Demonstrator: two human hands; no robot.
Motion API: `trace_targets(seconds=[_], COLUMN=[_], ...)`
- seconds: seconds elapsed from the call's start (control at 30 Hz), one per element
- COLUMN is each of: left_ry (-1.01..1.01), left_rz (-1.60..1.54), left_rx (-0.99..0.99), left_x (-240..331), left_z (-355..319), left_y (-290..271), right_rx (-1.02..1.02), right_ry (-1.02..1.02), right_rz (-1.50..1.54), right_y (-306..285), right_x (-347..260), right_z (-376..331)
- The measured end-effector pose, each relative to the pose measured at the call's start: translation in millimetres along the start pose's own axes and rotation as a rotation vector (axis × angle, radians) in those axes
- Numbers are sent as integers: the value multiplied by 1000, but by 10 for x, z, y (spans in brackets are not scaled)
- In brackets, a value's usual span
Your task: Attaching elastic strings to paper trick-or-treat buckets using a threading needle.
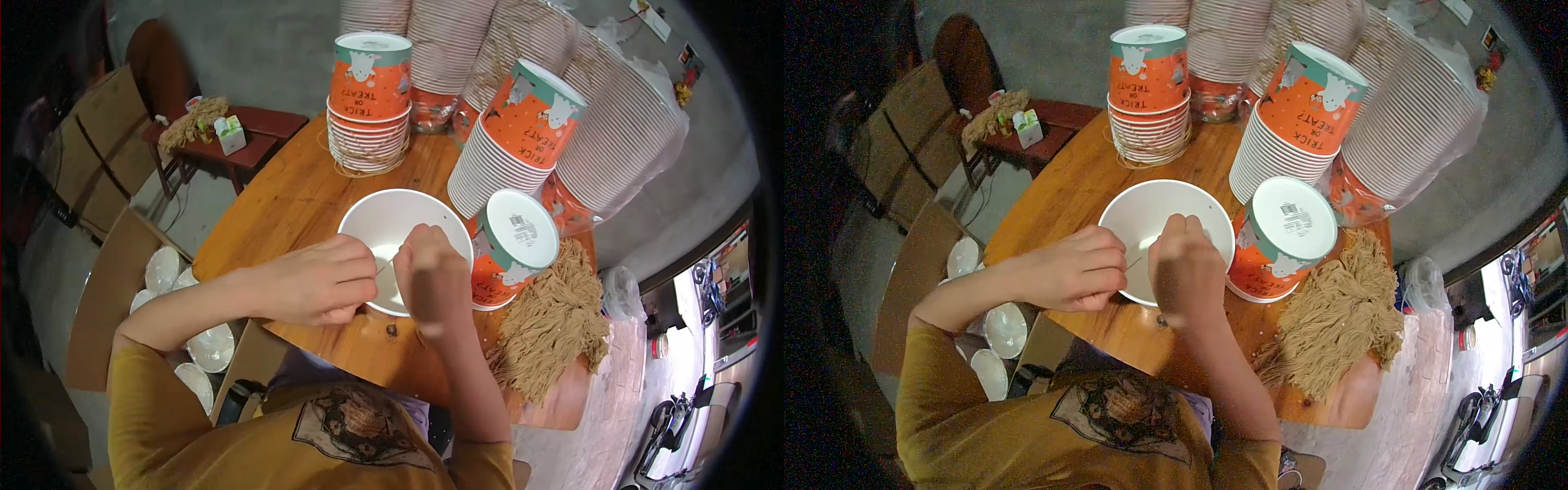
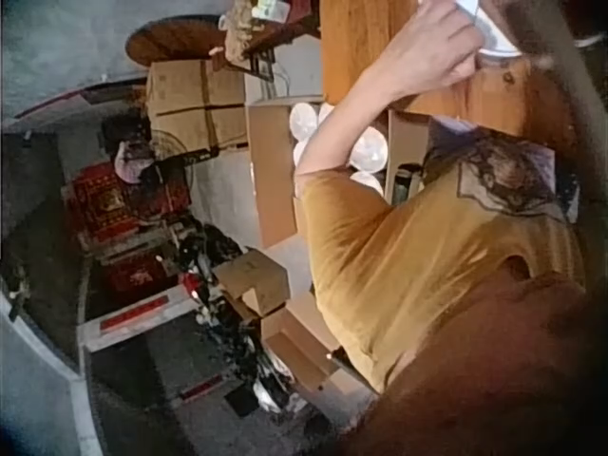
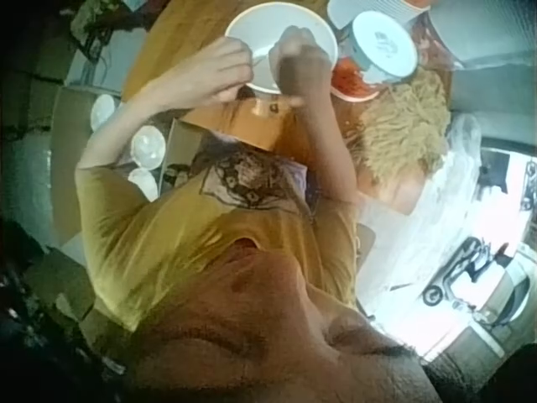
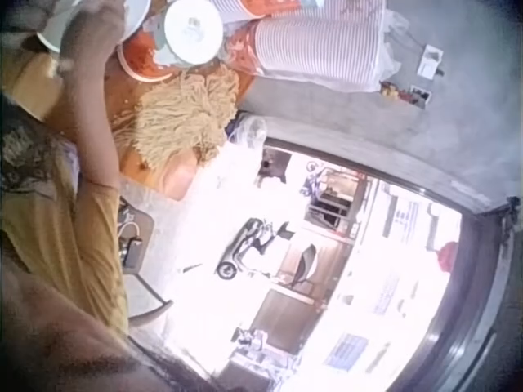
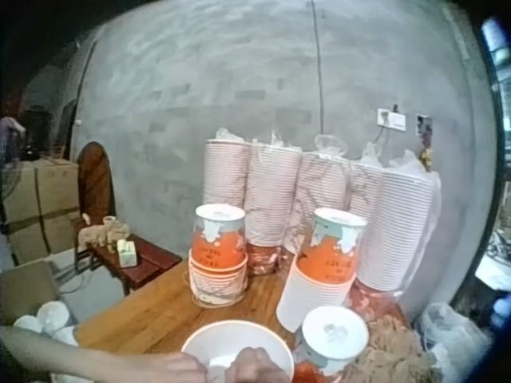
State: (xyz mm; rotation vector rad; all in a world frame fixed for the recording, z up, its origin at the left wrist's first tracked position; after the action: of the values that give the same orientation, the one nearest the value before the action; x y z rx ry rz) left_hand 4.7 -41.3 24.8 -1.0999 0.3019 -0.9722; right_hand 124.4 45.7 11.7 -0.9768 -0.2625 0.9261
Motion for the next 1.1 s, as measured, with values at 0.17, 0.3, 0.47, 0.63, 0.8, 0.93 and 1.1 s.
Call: trace_targets(seconds=[0.17, 0.3, 0.47, 0.63, 0.8, 0.93, 1.1], left_ry=[-254, -450, -704, -773, -668, -579, -707], left_rz=[131, 185, 71, -64, -57, 6, -768], left_rx=[2, 172, 250, 221, 126, 293, 301], left_x=[211, 152, -213, -691, -882, -669, 419], left_z=[47, -76, -218, -223, -190, -67, 212], left_y=[-67, -73, -129, -273, -326, -294, 240], right_rx=[13, 79, -140, -95, -16, 25, 57], right_ry=[54, 13, 413, 537, 655, 739, 722], right_rz=[124, 220, 1111, 1371, 1592, 1747, 2021], right_y=[15, -52, -313, -283, -190, -269, -332], right_x=[40, 92, 267, 588, 632, 365, 26], right_z=[2, 31, 1, -238, -365, -382, -381])
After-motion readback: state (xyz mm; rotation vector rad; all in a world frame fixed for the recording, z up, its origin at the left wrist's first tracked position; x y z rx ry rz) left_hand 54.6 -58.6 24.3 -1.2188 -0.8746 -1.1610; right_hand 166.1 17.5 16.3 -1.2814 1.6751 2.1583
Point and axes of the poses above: each hand's wrist, its own z-axis towards the middle knuckle, its own y-axis out of the palm, x = y × z, the point moved 5 cm from there along z, towards the middle knuckle, and after that the axes turned 5 degrees about -z, right-handed, at the moved point
